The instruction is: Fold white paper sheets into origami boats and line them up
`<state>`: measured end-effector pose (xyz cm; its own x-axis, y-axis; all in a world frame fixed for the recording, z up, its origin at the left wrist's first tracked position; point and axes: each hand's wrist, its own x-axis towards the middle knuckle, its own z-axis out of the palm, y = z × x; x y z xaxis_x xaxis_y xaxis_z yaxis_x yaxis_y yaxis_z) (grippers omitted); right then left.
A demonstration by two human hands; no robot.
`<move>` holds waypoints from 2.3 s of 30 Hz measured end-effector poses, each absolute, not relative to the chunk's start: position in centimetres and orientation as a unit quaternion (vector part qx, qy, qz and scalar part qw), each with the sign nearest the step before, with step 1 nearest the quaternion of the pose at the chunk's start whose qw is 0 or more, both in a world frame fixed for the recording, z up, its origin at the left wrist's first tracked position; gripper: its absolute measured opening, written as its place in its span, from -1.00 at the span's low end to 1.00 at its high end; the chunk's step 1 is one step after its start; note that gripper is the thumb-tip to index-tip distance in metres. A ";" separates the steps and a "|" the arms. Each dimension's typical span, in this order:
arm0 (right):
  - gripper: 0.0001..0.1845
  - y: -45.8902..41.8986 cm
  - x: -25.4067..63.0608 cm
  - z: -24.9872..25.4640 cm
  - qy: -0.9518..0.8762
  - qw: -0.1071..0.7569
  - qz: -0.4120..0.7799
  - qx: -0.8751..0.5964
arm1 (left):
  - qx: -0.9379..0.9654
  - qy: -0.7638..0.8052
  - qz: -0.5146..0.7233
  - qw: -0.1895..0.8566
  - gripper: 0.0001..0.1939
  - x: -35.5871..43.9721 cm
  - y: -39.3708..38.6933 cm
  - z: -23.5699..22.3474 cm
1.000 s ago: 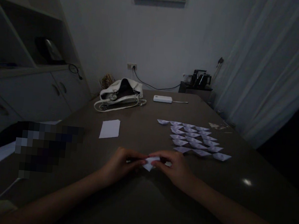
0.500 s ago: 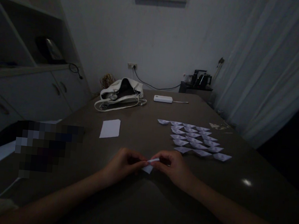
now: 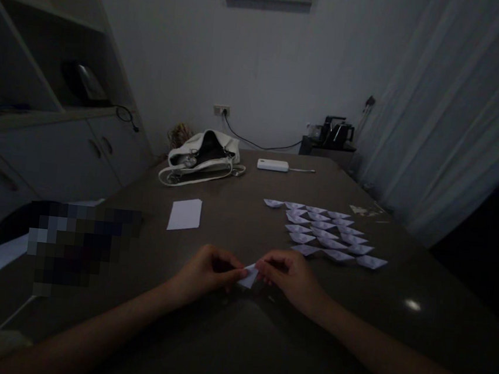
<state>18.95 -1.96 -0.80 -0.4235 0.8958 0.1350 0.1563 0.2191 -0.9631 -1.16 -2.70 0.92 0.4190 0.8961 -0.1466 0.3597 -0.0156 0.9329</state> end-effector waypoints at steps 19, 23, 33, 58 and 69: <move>-0.74 -3.2 18.2 -0.3 -0.701 0.380 0.486 -0.358 | 0.787 0.433 0.266 0.350 -0.69 -0.7 -3.7 1.8; -0.73 -2.5 18.6 0.1 -0.690 0.400 0.482 -0.363 | 0.795 0.433 0.260 0.336 -0.68 -1.1 -3.4 2.0; -0.72 -1.5 19.5 1.3 -0.666 0.438 0.466 -0.383 | 0.806 0.438 0.262 0.299 -0.67 -2.3 -3.0 3.1; -0.72 -1.9 19.6 1.3 -0.697 0.465 0.383 -0.388 | 0.817 0.433 0.279 0.261 -0.72 -2.2 -3.1 2.7; -0.70 -2.5 19.2 0.7 -0.752 0.366 0.396 -0.379 | 0.836 0.414 0.309 0.183 -0.82 -2.6 -2.7 2.1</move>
